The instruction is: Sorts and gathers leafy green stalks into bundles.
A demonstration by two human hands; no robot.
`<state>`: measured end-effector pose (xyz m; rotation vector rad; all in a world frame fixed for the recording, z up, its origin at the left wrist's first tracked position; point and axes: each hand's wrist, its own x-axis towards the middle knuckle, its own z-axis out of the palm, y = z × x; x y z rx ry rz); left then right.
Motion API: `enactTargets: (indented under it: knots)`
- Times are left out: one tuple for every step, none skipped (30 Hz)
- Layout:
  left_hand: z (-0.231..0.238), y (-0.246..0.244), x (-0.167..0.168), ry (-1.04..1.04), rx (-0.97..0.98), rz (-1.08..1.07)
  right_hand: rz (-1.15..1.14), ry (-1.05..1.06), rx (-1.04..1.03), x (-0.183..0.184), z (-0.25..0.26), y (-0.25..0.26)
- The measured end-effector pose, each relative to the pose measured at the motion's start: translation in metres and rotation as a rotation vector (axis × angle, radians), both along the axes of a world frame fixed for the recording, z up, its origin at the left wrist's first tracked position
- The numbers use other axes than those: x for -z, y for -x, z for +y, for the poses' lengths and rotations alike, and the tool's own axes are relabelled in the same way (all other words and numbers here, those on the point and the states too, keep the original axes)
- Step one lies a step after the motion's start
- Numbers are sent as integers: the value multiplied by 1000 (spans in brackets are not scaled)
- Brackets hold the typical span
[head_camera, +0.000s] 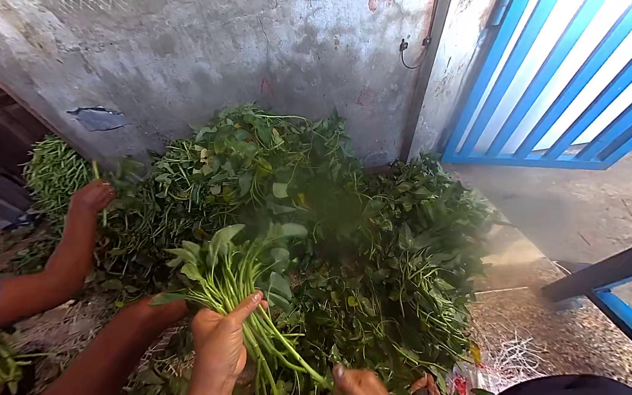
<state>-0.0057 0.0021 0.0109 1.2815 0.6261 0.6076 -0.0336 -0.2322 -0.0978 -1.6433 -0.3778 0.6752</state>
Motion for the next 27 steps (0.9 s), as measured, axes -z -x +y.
enactTargets:
  knots:
    - [3,-1,-2,-8,-26,-4,-1,155,18,7,-9,-18]
    - [6,-1,-4,-5,-50,-7,-39,350,20,20,-18,-39]
    - [7,-1,-4,4,-68,-4,-67,565,35,37,-27,-60]
    - [8,-1,-4,16,-71,3,-66,776,58,57,-35,-77]
    - [8,-2,-3,32,-67,9,-35,967,69,79,-43,-90]
    - [6,-2,-2,50,-61,20,20,1098,55,102,-51,-97]
    - [3,-3,-1,65,-57,42,74,1189,3,123,-58,-100]
    - [1,-3,0,78,-51,67,108,1254,-59,138,-64,-99]
    - [0,-4,0,88,-48,82,115,1291,-92,147,-68,-97]
    - [-2,-4,0,96,-44,89,103,1299,-79,149,-71,-94]
    - [-2,-4,0,100,-40,88,83,1274,-25,147,-72,-93]
    - [-3,-5,0,105,-34,88,49,1212,59,139,-71,-93]
    - [-3,-5,0,109,-34,91,-12,1126,165,126,-70,-93]
    - [-5,-6,0,112,-36,101,-99,1018,292,113,-67,-92]
    - [-7,-7,0,114,-38,115,-206,873,437,100,-63,-91]
    - [-9,-8,0,119,-40,125,-284,718,568,89,-59,-89]
    - [-11,-9,2,128,-39,131,-300,573,658,80,-54,-88]
    - [-14,-10,3,133,-34,139,-267,431,704,72,-51,-87]
    - [-17,-11,5,136,-28,148,-247,314,718,63,-47,-84]
    - [-19,-12,7,138,-18,157,-251,220,717,52,-43,-78]
    - [-21,-12,10,142,-3,163,-270,139,707,42,-38,-71]
    - [-22,-12,12,149,20,171,-292,64,688,31,-32,-63]
    - [-24,-11,14,161,46,177,-316,-5,662,23,-26,-54]
    - [-26,-10,15,171,69,179,-347,-54,626,16,-20,-45]
    - [-28,-9,16,182,93,176,-394,-80,587,11,-14,-36]
    - [-29,-8,17,189,119,170,-457,-89,545,10,-8,-29]
    - [-29,-7,17,192,144,158,-528,-87,511,11,-3,-22]
